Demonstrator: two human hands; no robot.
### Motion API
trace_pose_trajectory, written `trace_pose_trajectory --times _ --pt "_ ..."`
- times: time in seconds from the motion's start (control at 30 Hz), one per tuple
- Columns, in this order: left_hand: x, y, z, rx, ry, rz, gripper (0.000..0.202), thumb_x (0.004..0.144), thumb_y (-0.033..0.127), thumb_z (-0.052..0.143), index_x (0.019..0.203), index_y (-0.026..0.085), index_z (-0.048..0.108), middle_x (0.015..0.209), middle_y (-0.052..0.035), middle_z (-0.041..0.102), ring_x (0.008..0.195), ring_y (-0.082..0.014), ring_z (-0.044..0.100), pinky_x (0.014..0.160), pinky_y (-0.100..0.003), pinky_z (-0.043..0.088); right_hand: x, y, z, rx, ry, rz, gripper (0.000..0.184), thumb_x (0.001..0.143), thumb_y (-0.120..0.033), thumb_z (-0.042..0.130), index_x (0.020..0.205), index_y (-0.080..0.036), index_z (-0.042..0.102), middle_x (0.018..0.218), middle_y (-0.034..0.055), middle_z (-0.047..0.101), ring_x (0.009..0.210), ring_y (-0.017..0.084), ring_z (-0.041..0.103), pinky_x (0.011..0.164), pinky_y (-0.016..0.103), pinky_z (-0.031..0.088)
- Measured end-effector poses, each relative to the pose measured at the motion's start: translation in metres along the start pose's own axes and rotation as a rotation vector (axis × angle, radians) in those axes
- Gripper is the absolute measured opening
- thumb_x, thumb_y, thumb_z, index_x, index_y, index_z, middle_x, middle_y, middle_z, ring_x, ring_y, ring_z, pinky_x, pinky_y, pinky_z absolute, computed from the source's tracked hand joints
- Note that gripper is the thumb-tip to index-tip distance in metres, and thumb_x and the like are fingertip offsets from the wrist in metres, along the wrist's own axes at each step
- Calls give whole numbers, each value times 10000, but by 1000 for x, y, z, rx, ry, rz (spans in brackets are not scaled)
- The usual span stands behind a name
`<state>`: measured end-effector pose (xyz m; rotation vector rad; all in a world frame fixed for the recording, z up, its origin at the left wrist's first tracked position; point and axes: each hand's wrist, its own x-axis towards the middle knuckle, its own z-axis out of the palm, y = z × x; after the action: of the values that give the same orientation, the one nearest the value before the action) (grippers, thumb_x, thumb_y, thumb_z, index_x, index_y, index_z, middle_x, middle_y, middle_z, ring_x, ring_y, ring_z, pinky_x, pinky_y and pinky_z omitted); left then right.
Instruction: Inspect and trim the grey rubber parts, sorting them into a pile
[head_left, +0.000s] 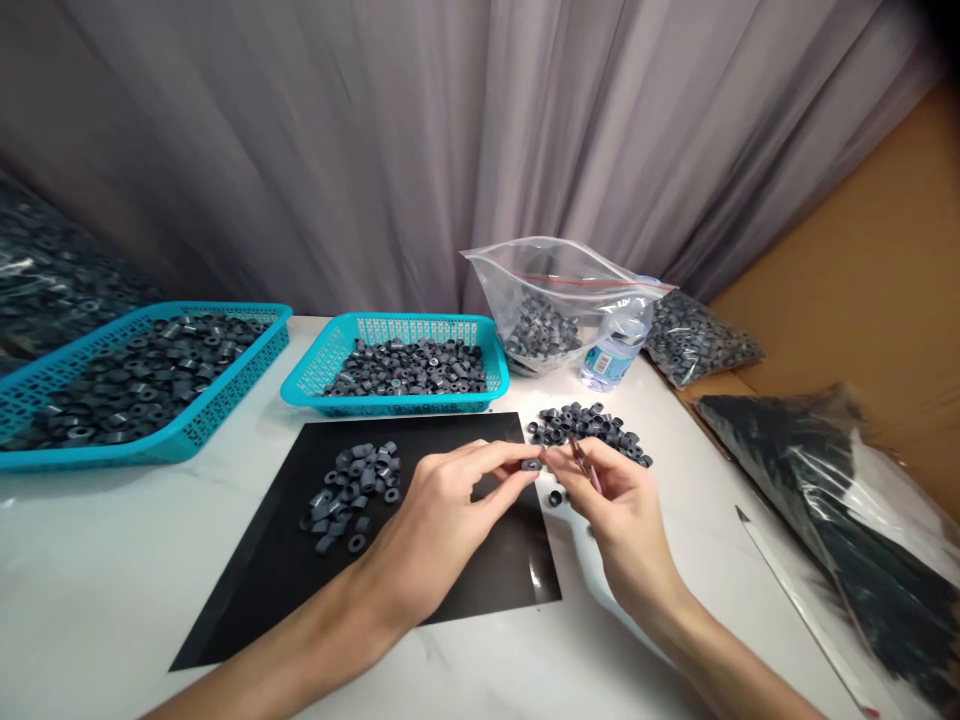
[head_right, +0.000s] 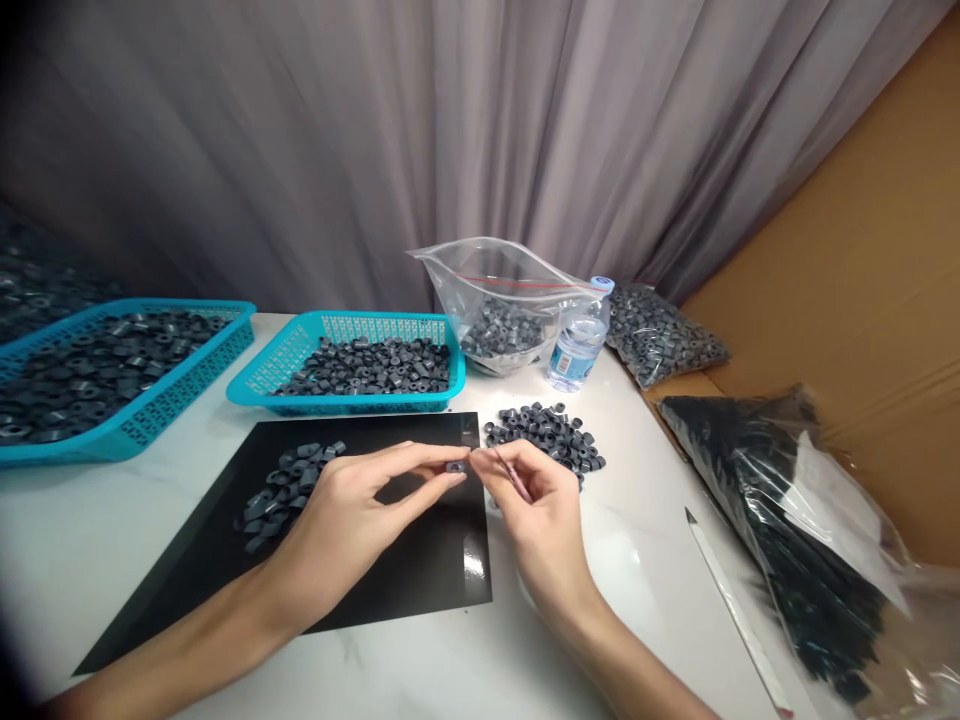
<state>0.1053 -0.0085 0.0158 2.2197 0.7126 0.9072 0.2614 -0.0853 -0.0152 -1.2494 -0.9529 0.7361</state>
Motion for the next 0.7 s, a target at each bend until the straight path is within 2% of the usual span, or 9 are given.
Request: trace_pose_trajectory --times 0.2,0.3,0.37,0.43,0.5,0.53,0.6,0.67,0.7 --pt "2 0 -4 -9 9 -69 178 870 225 706 1035 268 758 960 67 793 794 -134 741 776 -219 575 9 9 -4 -152 22 4 265 918 -431 601 820 -186 622 738 -12 567 663 129 471 586 239 368" --pt "5 2 -13 6 25 -64 180 870 238 706 1040 267 758 972 59 793 784 -138 737 786 -236 578 8 20 -2 -390 -31 -37 286 971 -381 479 754 -202 532 679 -26 532 615 131 458 559 244 337" --pt "18 6 -23 14 78 -25 170 873 270 704 1036 261 754 993 44 788 795 -145 734 798 -251 579 6 27 1 -608 -89 -96 231 956 -290 464 743 -210 503 652 -31 546 579 132 474 553 251 315" --pt "44 15 -37 22 171 53 169 886 313 687 1030 244 745 1008 20 783 844 -160 731 817 -269 577 2 32 6 -778 -150 -157 129 918 -213 489 796 -214 529 691 -24 615 575 139 534 559 255 320" --pt "81 27 -50 39 225 186 185 891 317 677 1031 212 734 1023 -9 777 903 -169 722 864 -284 565 -2 36 11 -868 -182 -235 10 896 -226 559 906 -222 557 787 -6 671 639 169 612 580 259 355" --pt "101 33 -55 63 238 254 181 897 303 663 1028 199 731 994 -17 777 895 -166 717 870 -288 558 -3 37 14 -896 -192 -277 74 894 -257 595 952 -226 559 825 3 682 676 187 638 592 264 376" --pt "139 42 -60 140 158 331 178 907 296 632 997 180 734 953 -36 777 882 -173 709 834 -302 554 -6 38 19 -932 -198 -352 153 906 -333 631 990 -232 552 861 14 681 722 211 662 617 277 416" --pt "170 45 -59 289 -14 308 209 916 321 600 956 179 748 941 -59 776 883 -199 704 826 -338 543 -8 39 21 -957 -200 -413 172 934 -381 612 990 -232 545 864 22 671 740 222 666 636 291 441" --pt "182 44 -57 368 -46 273 228 921 328 583 972 181 750 951 -72 772 881 -215 702 811 -360 539 -9 40 22 -970 -197 -440 174 948 -392 594 987 -230 544 861 26 664 744 225 665 642 298 447"
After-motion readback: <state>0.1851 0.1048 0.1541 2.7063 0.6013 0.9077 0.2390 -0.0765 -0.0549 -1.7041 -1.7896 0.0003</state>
